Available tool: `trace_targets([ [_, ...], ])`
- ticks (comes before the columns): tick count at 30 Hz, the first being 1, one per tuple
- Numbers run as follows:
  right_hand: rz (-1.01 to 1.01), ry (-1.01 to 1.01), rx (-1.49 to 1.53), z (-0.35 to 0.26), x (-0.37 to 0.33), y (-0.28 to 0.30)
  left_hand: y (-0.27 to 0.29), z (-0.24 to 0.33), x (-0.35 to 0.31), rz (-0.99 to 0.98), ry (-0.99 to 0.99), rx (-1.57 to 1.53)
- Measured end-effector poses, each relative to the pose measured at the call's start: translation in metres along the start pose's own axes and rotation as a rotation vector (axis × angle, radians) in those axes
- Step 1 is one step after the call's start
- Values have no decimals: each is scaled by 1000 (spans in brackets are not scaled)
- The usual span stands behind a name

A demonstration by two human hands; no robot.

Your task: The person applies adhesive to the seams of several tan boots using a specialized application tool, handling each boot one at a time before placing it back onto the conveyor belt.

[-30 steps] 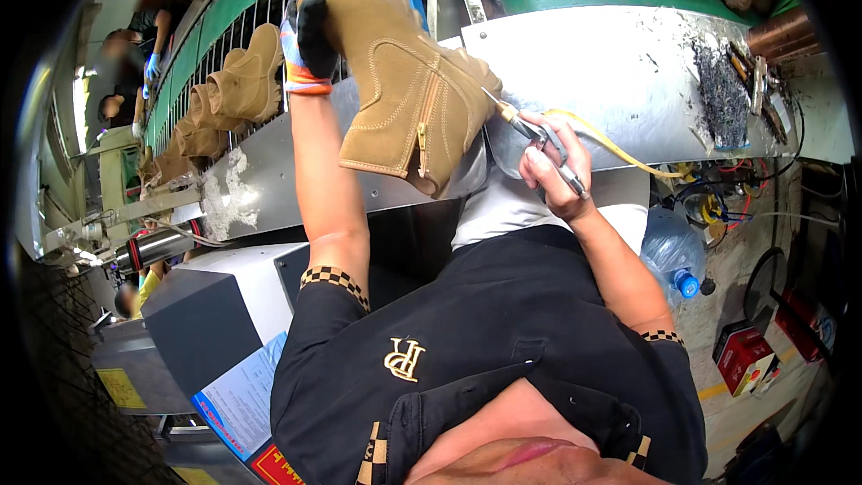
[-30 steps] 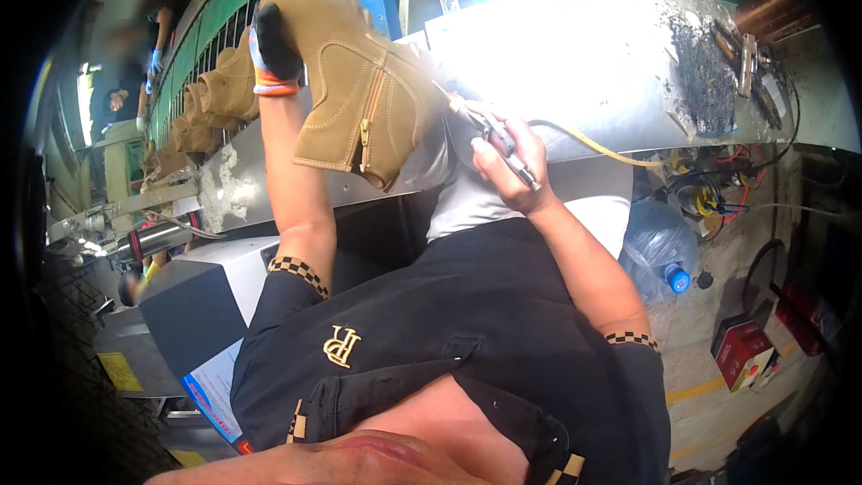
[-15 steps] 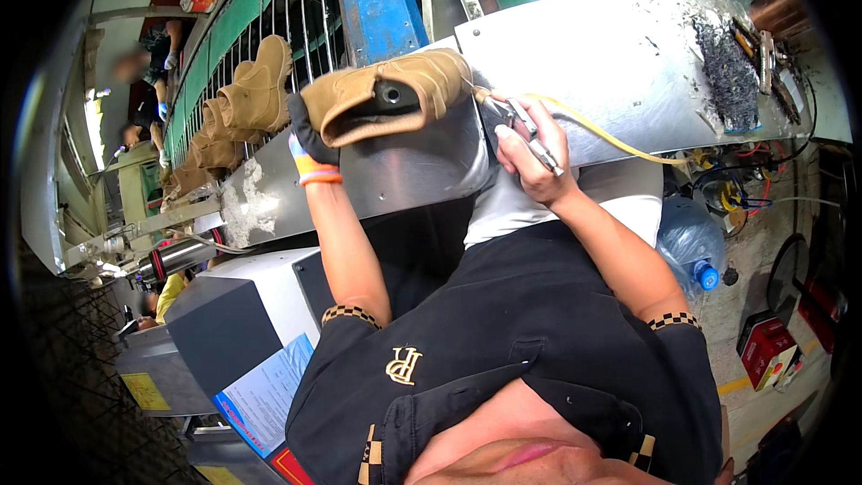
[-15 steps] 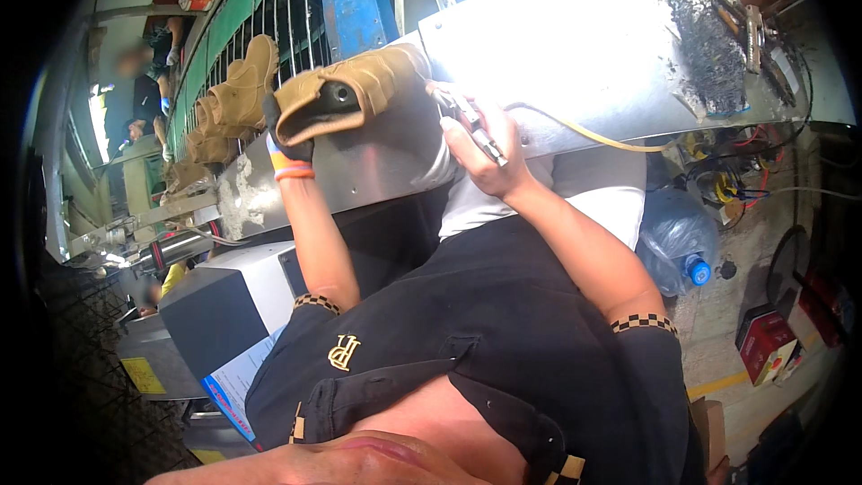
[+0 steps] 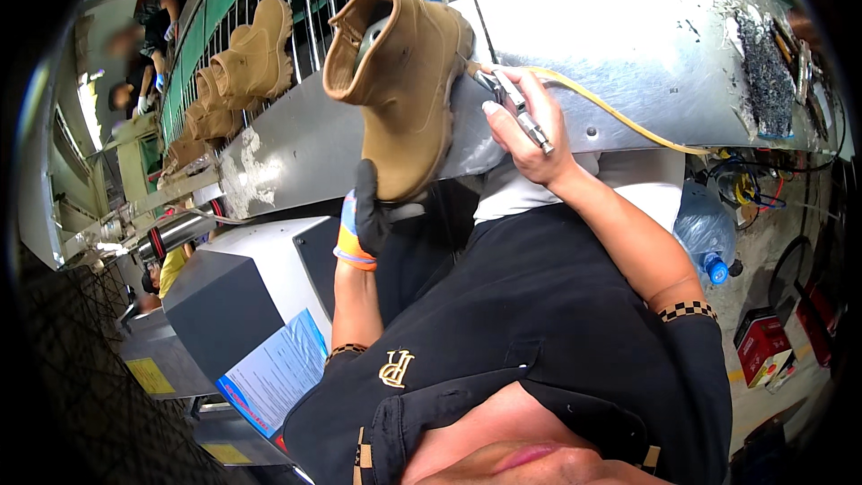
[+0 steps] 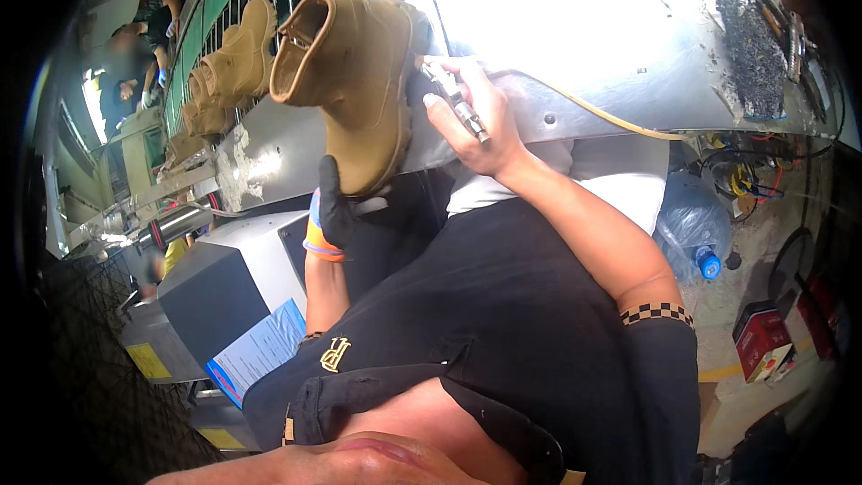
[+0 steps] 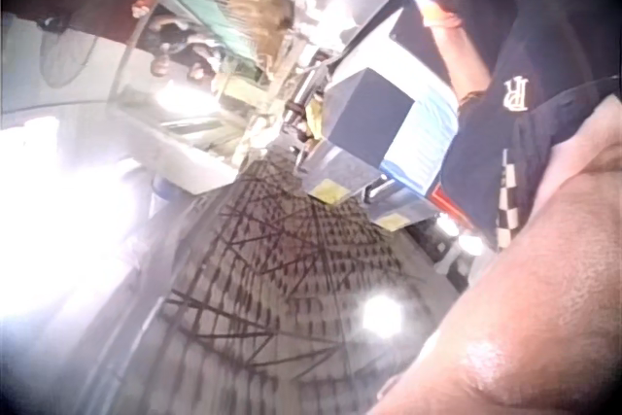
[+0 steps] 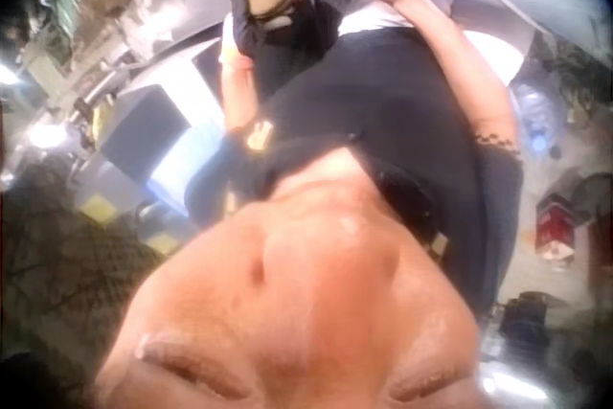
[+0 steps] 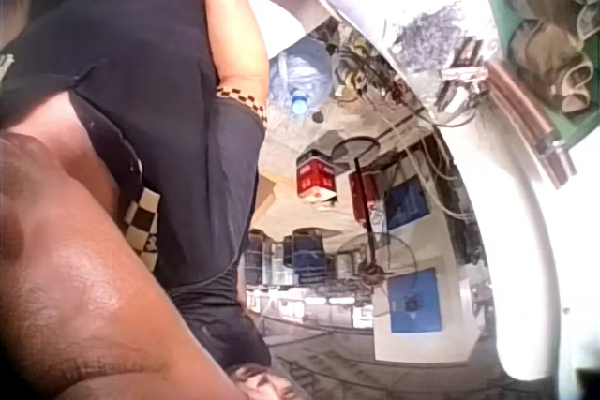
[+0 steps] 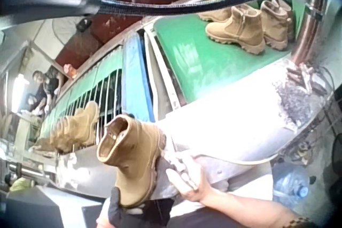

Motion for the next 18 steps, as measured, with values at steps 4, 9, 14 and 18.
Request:
trace_targets([
  [4,-49,3,-9,0,-6,-1,-25,-1,-6,-102,83,-176],
  [9,-50,-58,105,-10,-12,0,-46,4,-2,-301,106,-289],
  [14,-65,-125,33,-18,-26,14,-60,10,2,-465,139,-323],
  [18,-32,-219,17,-35,-41,27,-76,13,5,-563,169,-355],
])
Point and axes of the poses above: each hand's wrist, its own x-axis towards the middle knuckle, its own y-axis out of the back of the hand, z = x × y, the point moved 2 cm from there along x, towards the middle knuckle, and after that the axes turned 14 degrees about x, right-handed, at the moved point
